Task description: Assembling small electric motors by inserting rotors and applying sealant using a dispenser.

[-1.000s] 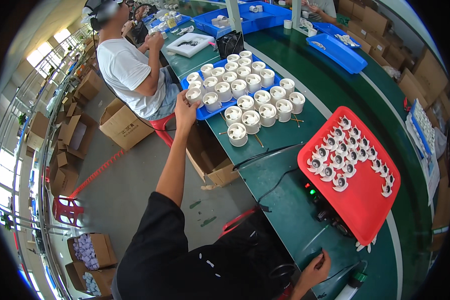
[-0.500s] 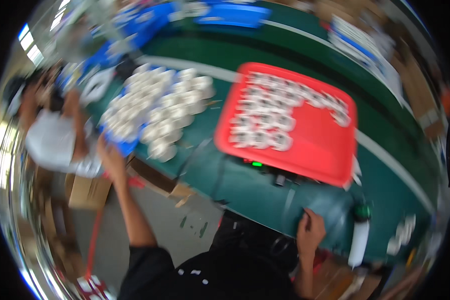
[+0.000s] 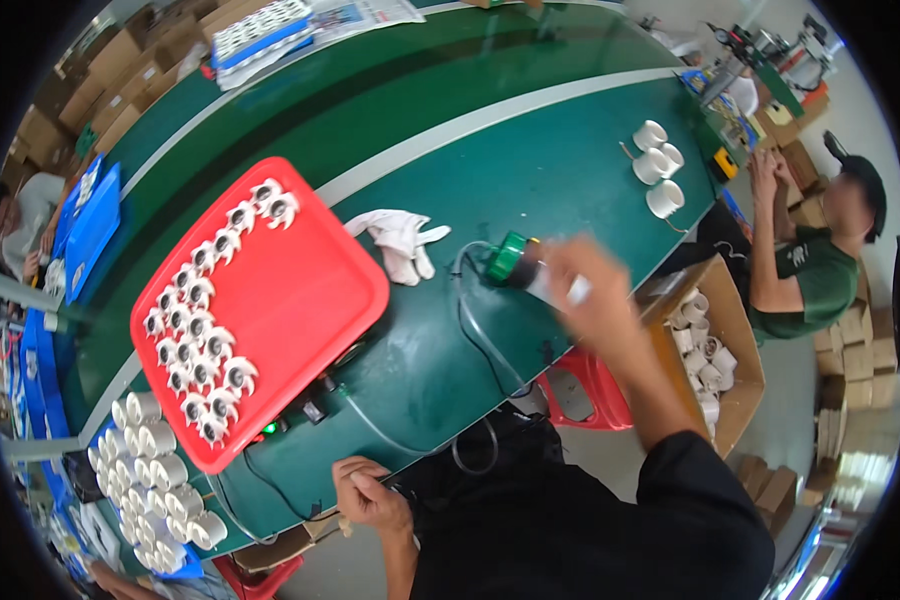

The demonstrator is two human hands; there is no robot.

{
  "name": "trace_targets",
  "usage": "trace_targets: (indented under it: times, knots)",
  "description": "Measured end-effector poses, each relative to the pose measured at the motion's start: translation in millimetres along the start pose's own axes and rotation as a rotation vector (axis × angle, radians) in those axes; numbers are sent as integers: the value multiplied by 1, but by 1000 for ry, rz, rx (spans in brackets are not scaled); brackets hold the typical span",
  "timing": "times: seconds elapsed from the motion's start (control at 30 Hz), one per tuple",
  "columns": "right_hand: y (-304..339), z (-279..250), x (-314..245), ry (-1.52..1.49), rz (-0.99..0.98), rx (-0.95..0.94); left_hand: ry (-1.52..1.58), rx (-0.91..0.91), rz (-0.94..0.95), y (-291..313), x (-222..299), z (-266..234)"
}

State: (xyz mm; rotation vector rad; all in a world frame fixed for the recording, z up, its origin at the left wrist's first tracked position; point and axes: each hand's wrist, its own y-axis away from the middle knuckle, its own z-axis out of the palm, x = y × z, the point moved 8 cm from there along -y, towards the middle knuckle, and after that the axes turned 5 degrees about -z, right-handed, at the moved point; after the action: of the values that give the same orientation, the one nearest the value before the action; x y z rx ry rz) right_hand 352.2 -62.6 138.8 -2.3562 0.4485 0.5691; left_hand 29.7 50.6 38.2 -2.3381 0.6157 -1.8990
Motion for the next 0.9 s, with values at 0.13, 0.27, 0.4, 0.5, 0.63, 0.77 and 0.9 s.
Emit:
trace_targets:
  times: [0.13,0.27,0.4,0.5,0.63,0.77,0.9]
  knots:
    - [-19,-105,157,537,176,101,-72,137,8,-13,-11,-16]
    - [-9,-152,238,651,214,-12,-116,44,16,-12,-10,-7]
    - [-3,-140,289,623,239,-186,-135,-5,-32,-11,-15,-1]
    - [-9,-138,303,690,306,-160,-223,-42,-68,-12,-22,3]
    - [-19,-141,303,788,223,-25,-244,-45,-57,-14,-18,6]
    - [-27,-146,312,716,212,-53,-278,-52,-41,-14,-15,6]
    - [-31,-138,338,555,306,-260,-268,-35,-78,-15,-15,5]
